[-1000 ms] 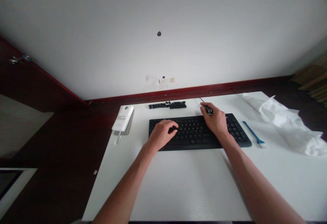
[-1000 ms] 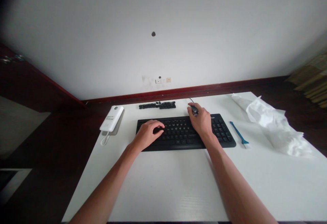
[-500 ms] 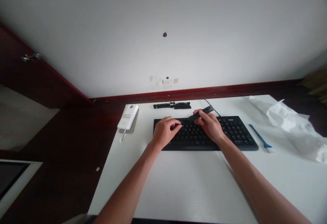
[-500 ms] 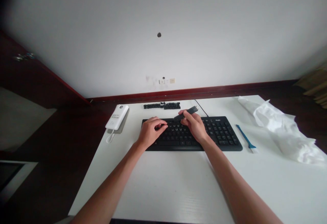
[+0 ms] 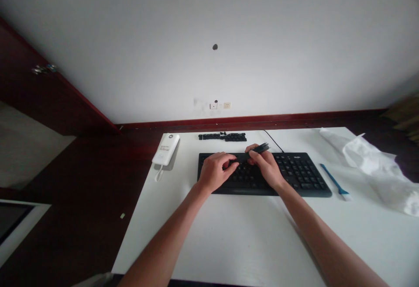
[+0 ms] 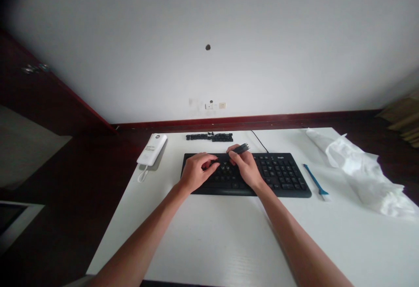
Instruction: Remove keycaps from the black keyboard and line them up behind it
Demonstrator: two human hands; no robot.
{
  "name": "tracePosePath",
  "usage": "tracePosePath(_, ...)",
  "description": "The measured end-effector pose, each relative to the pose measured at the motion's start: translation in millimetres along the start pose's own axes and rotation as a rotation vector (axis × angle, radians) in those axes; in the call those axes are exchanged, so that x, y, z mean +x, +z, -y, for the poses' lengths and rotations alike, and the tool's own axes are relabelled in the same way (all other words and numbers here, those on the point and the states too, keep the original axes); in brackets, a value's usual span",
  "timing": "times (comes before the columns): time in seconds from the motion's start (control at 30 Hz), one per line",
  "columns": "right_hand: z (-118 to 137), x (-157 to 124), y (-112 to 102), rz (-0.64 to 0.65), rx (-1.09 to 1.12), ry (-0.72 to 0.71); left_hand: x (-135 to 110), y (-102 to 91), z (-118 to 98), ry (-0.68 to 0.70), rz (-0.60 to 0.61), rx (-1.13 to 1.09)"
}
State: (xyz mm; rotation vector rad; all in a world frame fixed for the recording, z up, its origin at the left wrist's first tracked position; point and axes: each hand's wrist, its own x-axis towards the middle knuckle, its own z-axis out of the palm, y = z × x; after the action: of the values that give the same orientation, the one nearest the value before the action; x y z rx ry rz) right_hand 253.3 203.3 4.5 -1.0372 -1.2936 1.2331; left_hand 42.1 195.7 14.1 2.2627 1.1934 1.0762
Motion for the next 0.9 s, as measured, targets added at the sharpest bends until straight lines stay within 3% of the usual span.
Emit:
tracePosePath(0.13,-1.4,2.4,2.2,-0.165,0.023,-0.010,-0.8,0.9,0.0,0.012,-0.001,0.001)
tracePosePath(0.23,0.0,4.5,7.8,-0.215,0.289,0.029,-1.0,1.4,3.3,0.031,0.044,0.001)
tracePosePath(0.37,7.1,5.9,10.0,-0.181,0.781,0.139,-0.1,-1.6,12.8,-0.005,0.037,0.093)
tracePosePath(0.47,12.8,3.8,6.2,-0.172,0.937,0.199,-0.1,-4.1,20.9,-0.062,0.000,0.237)
tracePosePath(0.63,15.6,0.1,3.9,-0.203,1.001,0.250,-3.9,0.1,30.6,-0.128,0.016,0.447)
tracePosePath(0.77,13.3,1.3,7.8,-0.265,0.943,0.234,-5.6,3.1,32.1,-0.166,0.068,0.493)
tracePosePath(0.9,14.3,1.0,9.4,-0.245,0.855,0.183,-5.1,2.3,30.8,-0.179,0.091,0.496)
